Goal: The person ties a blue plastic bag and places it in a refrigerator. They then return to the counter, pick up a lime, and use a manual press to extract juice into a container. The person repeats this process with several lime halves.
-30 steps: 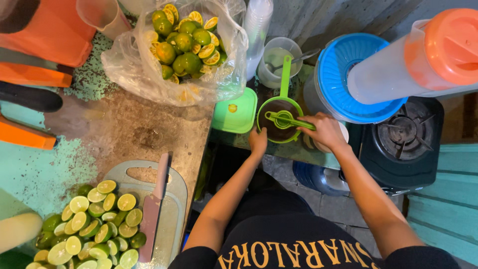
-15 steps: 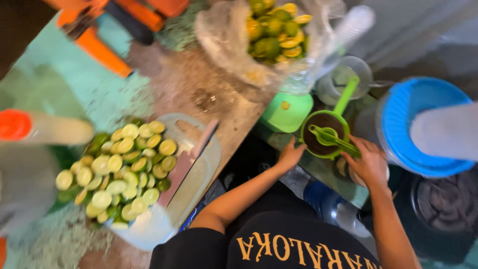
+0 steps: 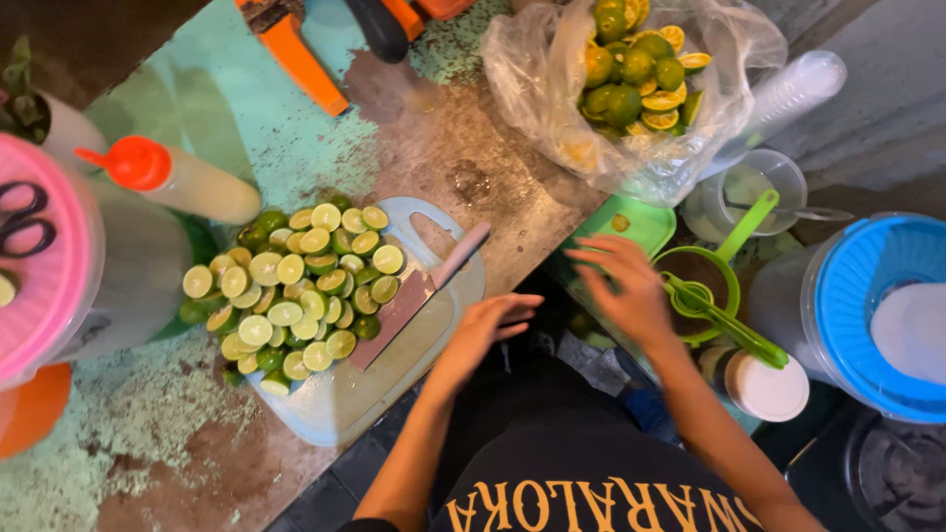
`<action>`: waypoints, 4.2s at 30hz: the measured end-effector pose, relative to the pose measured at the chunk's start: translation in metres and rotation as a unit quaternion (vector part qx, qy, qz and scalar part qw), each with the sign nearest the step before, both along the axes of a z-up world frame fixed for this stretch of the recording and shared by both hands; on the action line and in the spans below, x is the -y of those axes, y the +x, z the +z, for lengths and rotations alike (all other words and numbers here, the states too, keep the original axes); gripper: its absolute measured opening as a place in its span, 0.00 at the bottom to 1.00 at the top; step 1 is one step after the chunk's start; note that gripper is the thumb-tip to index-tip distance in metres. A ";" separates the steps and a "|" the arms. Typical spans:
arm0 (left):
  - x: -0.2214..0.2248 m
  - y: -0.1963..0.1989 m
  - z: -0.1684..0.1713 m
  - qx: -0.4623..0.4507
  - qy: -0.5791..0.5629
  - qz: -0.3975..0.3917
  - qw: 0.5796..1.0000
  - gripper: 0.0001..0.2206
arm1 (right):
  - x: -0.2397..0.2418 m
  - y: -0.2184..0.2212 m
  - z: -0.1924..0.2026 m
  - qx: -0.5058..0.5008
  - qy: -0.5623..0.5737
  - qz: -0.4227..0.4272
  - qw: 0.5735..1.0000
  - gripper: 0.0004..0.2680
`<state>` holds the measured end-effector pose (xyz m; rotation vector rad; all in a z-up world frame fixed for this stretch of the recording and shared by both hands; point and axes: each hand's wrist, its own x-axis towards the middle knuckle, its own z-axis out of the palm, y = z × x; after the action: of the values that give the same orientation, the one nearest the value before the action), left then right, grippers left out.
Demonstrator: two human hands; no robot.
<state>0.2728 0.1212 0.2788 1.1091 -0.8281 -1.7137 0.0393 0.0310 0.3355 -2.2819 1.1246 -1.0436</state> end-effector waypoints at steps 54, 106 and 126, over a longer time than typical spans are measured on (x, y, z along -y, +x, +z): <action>-0.103 0.237 0.032 0.397 -0.089 0.598 0.690 0.16 | 0.187 0.331 -0.031 -0.154 -0.070 0.419 0.892 0.10; -0.038 0.133 0.045 0.427 -0.177 0.612 0.641 0.15 | 0.101 0.188 -0.043 -0.169 -0.109 -0.020 0.979 0.09; 0.057 0.082 0.044 0.413 -0.203 0.612 0.643 0.14 | 0.159 0.131 0.007 -0.034 -0.118 0.002 0.992 0.06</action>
<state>0.3544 0.0644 0.3224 1.5538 -0.6046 0.1898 0.1700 -0.1281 0.3421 -2.5196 1.0729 -1.1597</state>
